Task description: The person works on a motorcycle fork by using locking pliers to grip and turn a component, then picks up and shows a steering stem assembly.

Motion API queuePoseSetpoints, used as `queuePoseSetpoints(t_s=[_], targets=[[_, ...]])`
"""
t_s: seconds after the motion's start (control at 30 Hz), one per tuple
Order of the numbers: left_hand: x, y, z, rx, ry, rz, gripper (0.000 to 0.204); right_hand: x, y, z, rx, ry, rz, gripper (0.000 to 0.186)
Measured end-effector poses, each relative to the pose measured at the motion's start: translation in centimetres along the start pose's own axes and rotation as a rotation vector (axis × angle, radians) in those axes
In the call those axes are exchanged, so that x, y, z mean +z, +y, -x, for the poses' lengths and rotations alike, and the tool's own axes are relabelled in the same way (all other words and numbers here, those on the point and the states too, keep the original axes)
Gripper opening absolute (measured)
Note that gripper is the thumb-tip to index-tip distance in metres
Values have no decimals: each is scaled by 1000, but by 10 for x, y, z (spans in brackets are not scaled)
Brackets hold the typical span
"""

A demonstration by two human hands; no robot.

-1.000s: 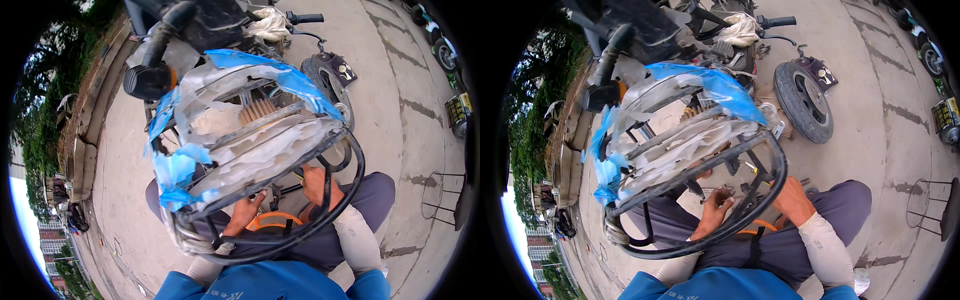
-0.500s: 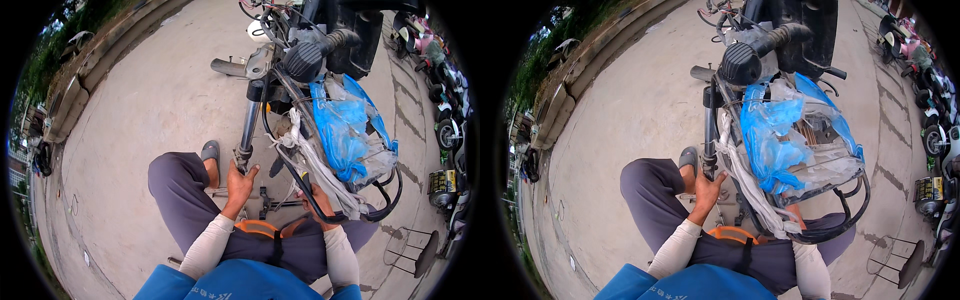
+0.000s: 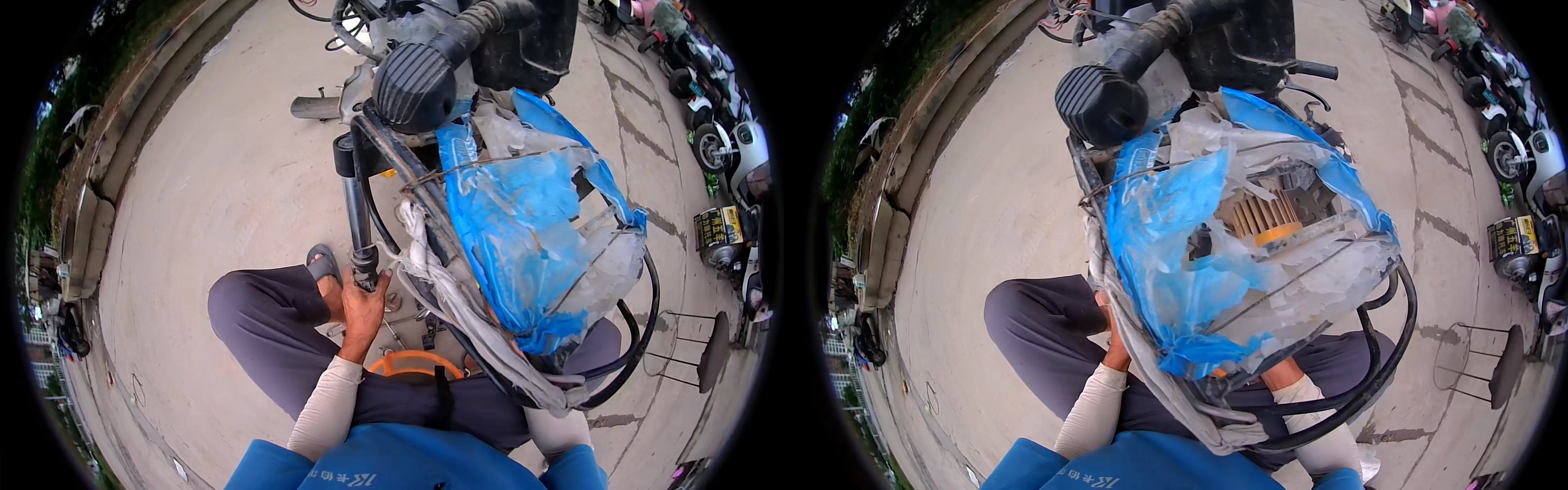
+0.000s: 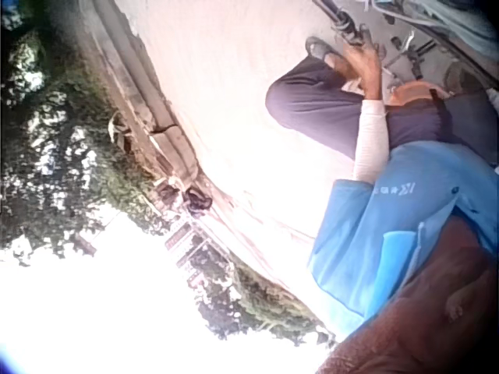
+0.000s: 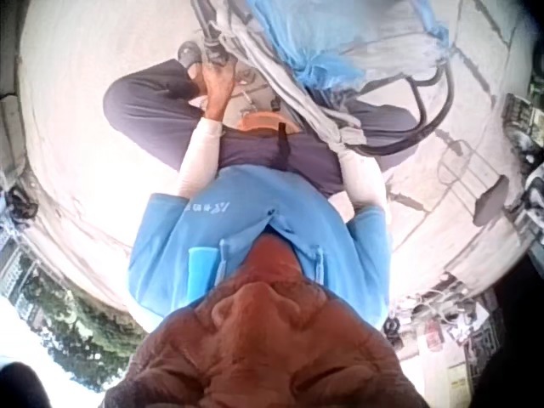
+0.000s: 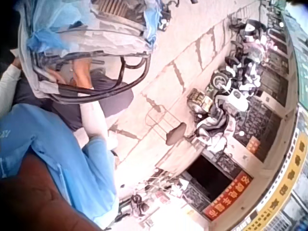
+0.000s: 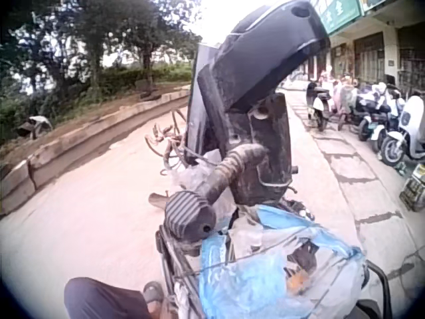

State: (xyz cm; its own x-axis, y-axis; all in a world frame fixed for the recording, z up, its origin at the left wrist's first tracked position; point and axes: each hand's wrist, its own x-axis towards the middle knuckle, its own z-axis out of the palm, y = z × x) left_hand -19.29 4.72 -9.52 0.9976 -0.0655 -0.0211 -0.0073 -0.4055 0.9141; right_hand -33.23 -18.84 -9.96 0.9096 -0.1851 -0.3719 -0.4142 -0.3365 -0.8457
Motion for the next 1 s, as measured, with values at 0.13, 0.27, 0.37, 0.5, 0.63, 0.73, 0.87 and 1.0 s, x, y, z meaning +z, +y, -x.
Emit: queuePoseSetpoints(t_s=[0.13,0.27,0.37,0.5,0.63,0.73,0.87,1.0], targets=[[-20,6,52,310,138,-236,64,16,8,-9,11,46,-73,23],[-18,-9,81,521,-211,-341,84,6,-57,3,300,351,-825,24],[26,7,48,459,-283,-123,78,2,-50,-10,310,317,-849,24],[105,-29,-12,185,-193,16,57,6,-47,-14,304,348,-757,21],[134,-26,-36,-19,-147,187,28,12,-33,-18,315,348,-743,23],[124,-18,-42,-50,-230,335,24,11,-31,-12,321,320,-641,25],[110,-3,-46,-105,-353,349,15,4,-26,-2,303,230,-605,35],[106,19,-40,-135,-378,298,13,-10,-29,6,286,215,-640,30]])
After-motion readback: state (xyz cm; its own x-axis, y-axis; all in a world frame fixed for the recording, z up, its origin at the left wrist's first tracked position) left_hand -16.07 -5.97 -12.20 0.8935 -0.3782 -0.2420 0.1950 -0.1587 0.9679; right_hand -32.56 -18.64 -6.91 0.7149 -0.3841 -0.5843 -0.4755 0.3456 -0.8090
